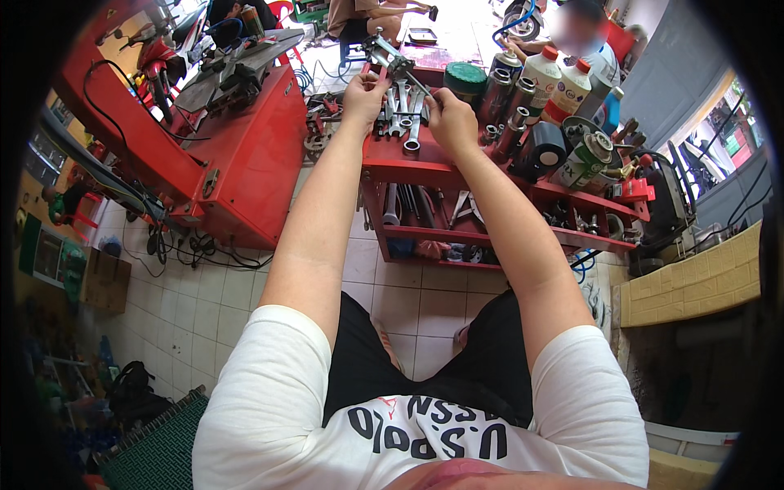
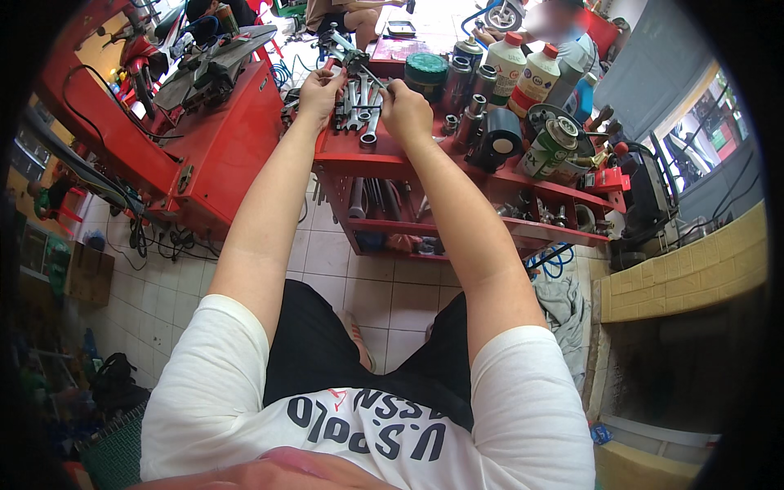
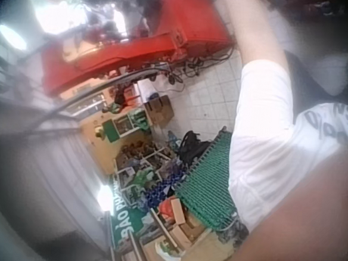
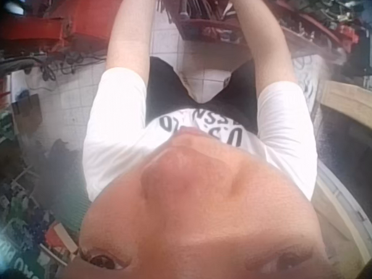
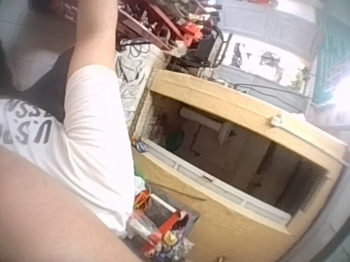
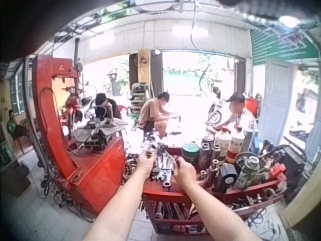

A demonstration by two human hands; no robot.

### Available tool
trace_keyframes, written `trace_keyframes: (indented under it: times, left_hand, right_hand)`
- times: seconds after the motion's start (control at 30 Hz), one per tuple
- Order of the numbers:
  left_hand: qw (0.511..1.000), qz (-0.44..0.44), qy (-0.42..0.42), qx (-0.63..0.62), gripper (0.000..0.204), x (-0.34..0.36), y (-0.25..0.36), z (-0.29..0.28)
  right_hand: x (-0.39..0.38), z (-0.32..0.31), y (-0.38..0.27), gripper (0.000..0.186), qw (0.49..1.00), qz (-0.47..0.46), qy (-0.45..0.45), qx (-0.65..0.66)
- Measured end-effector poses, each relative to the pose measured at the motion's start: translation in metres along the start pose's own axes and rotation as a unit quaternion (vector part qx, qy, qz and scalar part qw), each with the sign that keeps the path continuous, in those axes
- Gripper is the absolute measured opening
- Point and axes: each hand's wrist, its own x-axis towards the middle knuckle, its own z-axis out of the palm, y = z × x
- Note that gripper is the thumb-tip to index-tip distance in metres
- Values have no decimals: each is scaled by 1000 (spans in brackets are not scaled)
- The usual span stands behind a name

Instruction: The person uses a wrench to tighten a bolt on a small mechanical component held in their left hand. They rotate the component to access different angles and continue tightening the fastener on the red tool cart.

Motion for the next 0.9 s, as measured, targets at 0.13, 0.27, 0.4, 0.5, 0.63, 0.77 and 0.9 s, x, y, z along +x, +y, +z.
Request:
trace_keyframes:
  times: [0.13, 0.27, 0.4, 0.5, 0.63, 0.77, 0.9]
  left_hand:
    - [998, -36, -13, -54, 34, 2, 1, -4]
    - [993, -77, -27, -83, 33, -6, 15, 3]
    - [998, -60, -6, 2, 36, -12, 21, 7]
    - [998, -60, -12, 7, 34, -12, 21, 6]
    - [998, -60, -29, -7, 28, -9, 18, 4]
    - [997, -62, -42, -36, 22, -6, 13, 3]
    - [998, -52, -35, -20, 15, -5, 11, 3]
  right_hand:
    - [0, -1, -4, 25, 1000, 3, 10, 26]
    - [-2, -4, -2, 25, 1000, 3, -4, -5]
    - [-1, -1, -1, 24, 999, -21, -25, -30]
    - [-1, -1, -3, 24, 999, -32, -26, -29]
    - [-1, -1, -2, 24, 999, -25, -23, -30]
    - [-1, -1, -1, 24, 999, -30, -11, -30]
    - [-2, -3, -3, 22, 1000, -22, 3, -8]
